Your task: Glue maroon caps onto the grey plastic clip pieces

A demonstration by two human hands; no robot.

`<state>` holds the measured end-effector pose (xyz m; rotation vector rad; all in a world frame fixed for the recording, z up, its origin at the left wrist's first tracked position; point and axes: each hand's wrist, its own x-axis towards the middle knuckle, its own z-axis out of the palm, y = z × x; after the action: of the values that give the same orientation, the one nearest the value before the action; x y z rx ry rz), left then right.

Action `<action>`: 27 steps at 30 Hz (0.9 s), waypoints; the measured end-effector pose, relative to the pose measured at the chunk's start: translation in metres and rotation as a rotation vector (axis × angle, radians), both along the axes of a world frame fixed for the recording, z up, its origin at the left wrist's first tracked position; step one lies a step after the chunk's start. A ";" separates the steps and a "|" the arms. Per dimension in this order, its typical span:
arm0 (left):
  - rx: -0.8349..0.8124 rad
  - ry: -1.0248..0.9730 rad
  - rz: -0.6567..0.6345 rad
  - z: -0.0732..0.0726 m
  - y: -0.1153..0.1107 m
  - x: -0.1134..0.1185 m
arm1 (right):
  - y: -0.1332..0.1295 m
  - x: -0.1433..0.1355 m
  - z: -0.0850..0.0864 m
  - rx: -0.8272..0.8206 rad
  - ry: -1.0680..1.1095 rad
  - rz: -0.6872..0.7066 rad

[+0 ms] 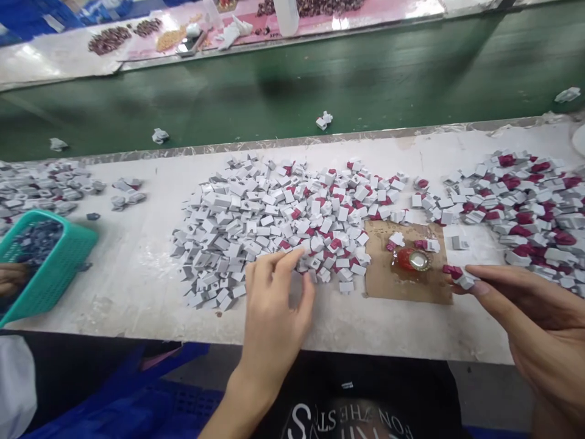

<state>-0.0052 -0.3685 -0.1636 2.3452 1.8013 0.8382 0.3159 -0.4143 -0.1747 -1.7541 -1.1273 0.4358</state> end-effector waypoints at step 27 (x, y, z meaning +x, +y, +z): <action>-0.257 -0.223 0.011 -0.024 -0.030 -0.047 | 0.007 -0.017 0.004 0.080 -0.036 0.183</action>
<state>-0.0521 -0.3988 -0.1877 2.0010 1.7173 0.7814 0.2991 -0.4069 -0.1709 -1.6012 -1.3191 0.4646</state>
